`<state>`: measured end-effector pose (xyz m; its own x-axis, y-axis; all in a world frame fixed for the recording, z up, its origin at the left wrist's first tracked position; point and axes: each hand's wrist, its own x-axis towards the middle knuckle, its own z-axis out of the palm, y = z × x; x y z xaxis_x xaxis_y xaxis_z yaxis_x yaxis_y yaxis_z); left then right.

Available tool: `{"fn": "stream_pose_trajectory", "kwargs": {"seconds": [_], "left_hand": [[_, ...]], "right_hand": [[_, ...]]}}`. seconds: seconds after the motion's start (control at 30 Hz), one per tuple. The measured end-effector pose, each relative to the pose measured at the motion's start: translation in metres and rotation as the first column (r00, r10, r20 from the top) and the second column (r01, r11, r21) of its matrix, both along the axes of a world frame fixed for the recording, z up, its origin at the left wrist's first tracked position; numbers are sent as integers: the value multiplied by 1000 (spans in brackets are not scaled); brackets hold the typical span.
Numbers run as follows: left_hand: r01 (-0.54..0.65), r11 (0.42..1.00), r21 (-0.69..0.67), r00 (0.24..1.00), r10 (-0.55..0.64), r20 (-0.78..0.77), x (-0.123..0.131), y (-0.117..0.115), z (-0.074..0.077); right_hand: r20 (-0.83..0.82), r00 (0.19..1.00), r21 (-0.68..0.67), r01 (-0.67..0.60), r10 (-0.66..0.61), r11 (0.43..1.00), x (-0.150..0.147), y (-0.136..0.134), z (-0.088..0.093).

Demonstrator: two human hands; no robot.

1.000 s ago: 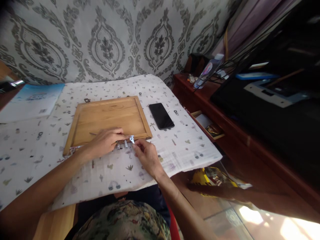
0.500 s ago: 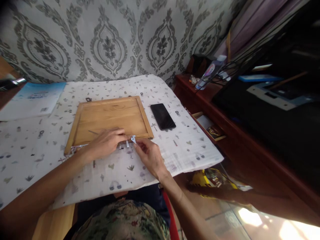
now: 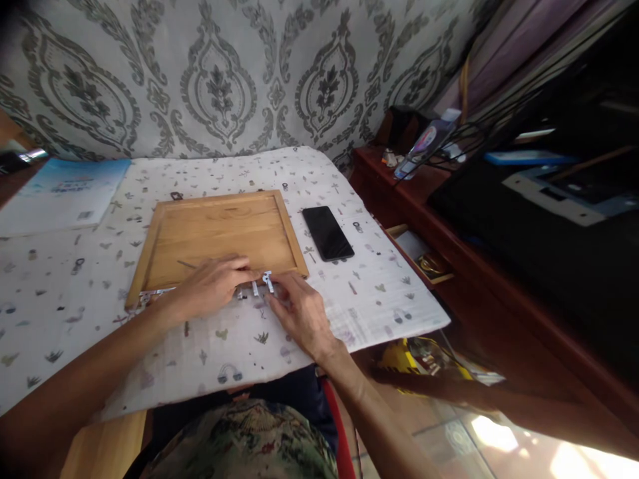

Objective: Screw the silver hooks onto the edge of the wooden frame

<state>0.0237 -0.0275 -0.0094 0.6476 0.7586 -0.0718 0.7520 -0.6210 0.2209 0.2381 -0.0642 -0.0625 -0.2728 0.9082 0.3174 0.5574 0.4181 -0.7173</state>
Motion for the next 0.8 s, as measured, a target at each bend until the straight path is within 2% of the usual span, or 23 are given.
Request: {"fn": "stream_pose_trajectory", "kwargs": {"seconds": [0.2,0.33,0.43,0.63,0.8], "left_hand": [[-4,1000,-8,1000,4,8,0,1,0],[3,999,-33,1000,-3,-5,1,1,3],[3,999,-41,1000,-3,5,-1,2,3],[23,1000,-7,998,-22,62,-5,6,-2],[7,999,-37,1000,-6,22,-5,8,5]], "right_hand": [[100,992,158,57,-73,986,-1,-5,0],[139,985,308,58,-106,950,-12,-8,1],[144,983,373,55,-116,926,-18,-7,5],[163,984,368,12,-77,930,-34,-2,16],[176,981,296,26,-81,955,-51,2,18]]}}
